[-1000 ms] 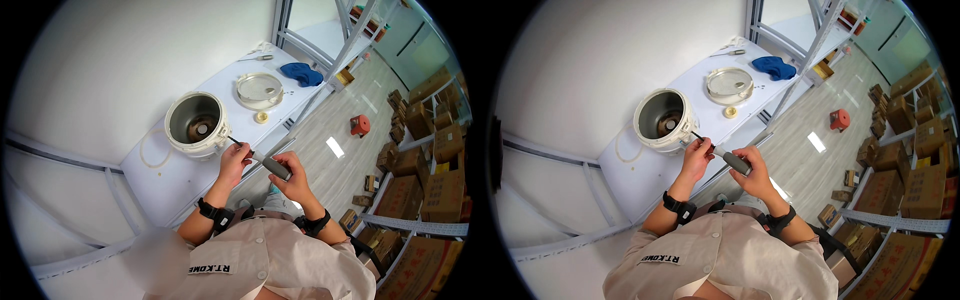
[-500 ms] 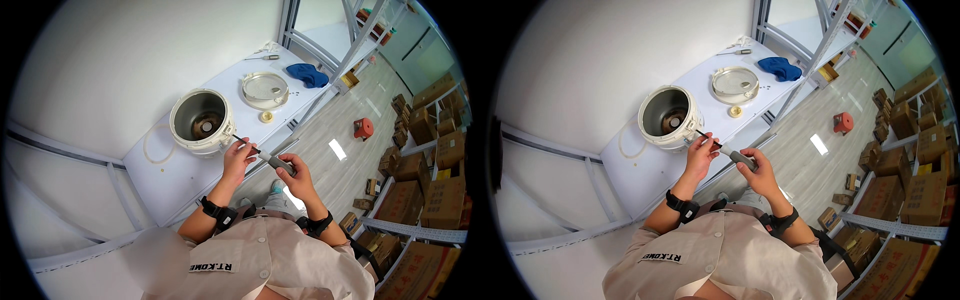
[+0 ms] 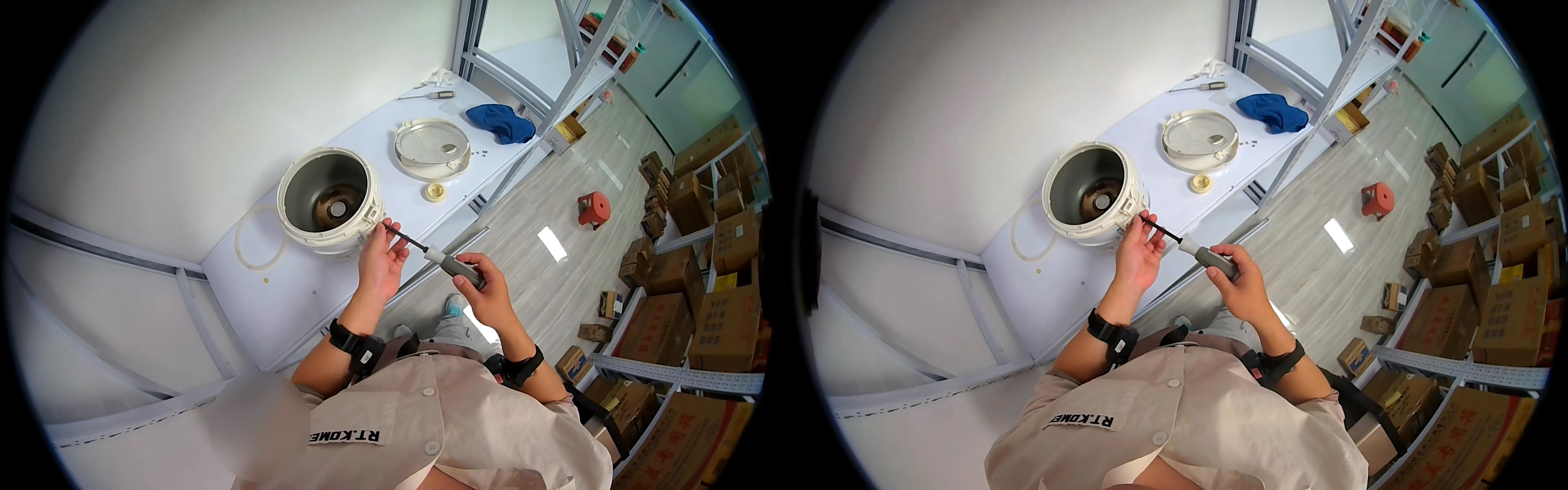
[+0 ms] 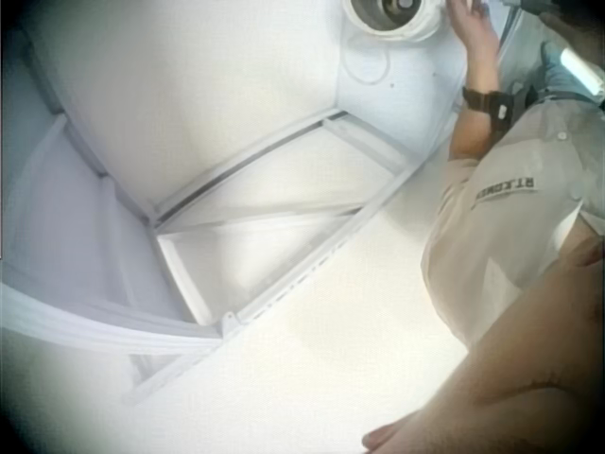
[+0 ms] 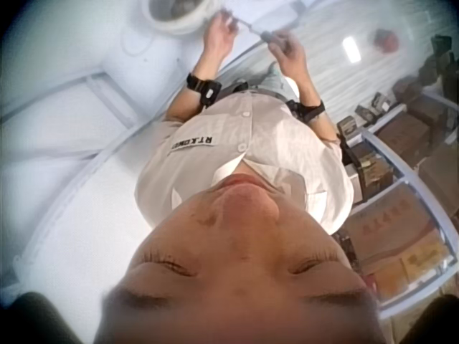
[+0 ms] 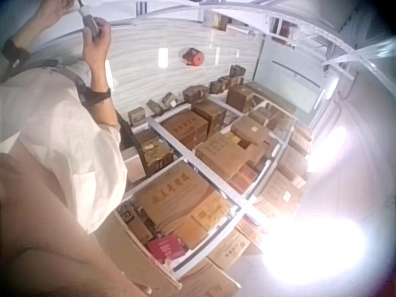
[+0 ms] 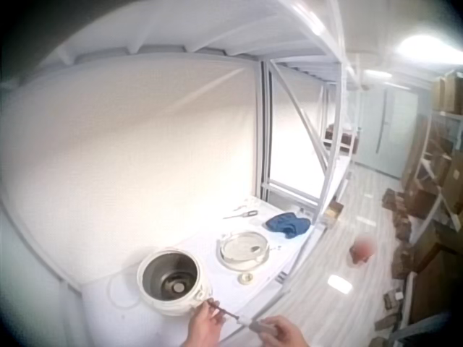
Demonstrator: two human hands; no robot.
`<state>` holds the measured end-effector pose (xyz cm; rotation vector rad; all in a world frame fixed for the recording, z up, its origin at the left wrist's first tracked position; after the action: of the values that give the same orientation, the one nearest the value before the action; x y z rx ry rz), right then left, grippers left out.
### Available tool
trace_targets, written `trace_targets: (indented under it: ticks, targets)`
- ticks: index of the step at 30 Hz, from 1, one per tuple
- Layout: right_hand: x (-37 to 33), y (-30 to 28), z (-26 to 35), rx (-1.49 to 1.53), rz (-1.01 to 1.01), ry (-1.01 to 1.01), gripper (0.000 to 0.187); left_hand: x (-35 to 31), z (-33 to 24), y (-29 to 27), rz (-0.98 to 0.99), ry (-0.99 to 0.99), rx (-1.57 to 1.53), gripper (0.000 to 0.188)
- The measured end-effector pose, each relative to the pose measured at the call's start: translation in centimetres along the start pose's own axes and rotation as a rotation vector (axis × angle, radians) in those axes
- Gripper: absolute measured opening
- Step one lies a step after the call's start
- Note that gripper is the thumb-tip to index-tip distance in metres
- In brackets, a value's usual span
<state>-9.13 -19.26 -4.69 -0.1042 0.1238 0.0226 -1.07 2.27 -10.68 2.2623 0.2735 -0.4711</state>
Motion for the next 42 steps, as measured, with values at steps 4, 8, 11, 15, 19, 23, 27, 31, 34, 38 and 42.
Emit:
trace_targets:
  ticks: [4,8,11,15,19,23,27,31,34,38,42]
  targets:
    - [0.1,0.0,-0.2,0.008,0.002,0.002,0.035,-0.1,-0.2,0.2,-0.016,-0.008,0.007,0.027]
    - [0.2,-0.2,-0.4,0.012,-0.01,-0.014,0.034,-0.3,-0.5,0.7,-0.023,-0.015,0.023,0.028]
    - [0.3,-0.3,-0.5,0.033,-0.018,-0.021,0.033,-0.4,-0.5,0.7,-0.037,-0.029,0.031,0.03]
    - [0.1,-0.7,-0.8,0.081,-0.003,0.034,0.033,0.0,-0.3,0.2,-0.025,-0.047,0.025,0.031]
    - [0.1,-1.0,-0.7,0.083,-0.01,0.018,0.033,0.4,-0.1,0.1,0.004,-0.064,0.034,0.028]
    - [0.2,-1.5,-0.6,0.084,-0.014,0.045,0.032,0.5,0.2,-0.2,0.03,-0.053,0.062,0.026]
    - [0.4,-2.4,-1.1,0.117,0.0,0.078,0.028,0.2,0.2,0.3,0.026,-0.023,0.107,0.026]
    - [0.4,-3.6,-1.5,0.192,-0.01,0.181,0.023,0.3,0.5,0.6,0.042,0.003,0.161,0.02]
    - [0.5,-4.4,-2.1,0.244,-0.033,0.174,0.02,0.4,1.0,0.8,0.061,-0.001,0.182,0.016]
    - [0.7,-5.0,-1.8,0.237,-0.067,0.157,0.018,0.8,1.6,1.1,0.077,-0.029,0.174,0.016]
    - [1.2,-5.4,-1.9,0.228,-0.071,0.169,0.017,1.2,2.1,0.9,0.066,-0.04,0.161,0.017]
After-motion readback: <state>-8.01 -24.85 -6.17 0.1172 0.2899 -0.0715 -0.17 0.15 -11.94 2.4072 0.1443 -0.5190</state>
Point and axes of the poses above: each hand's wrist, its own x-axis towards the middle knuckle, its own y-axis out of the palm, z = x × y, the point moved 5 cm from there along x, towards the middle knuckle, and after that the axes turned 7 degrees about y, right-handed, at the moved point
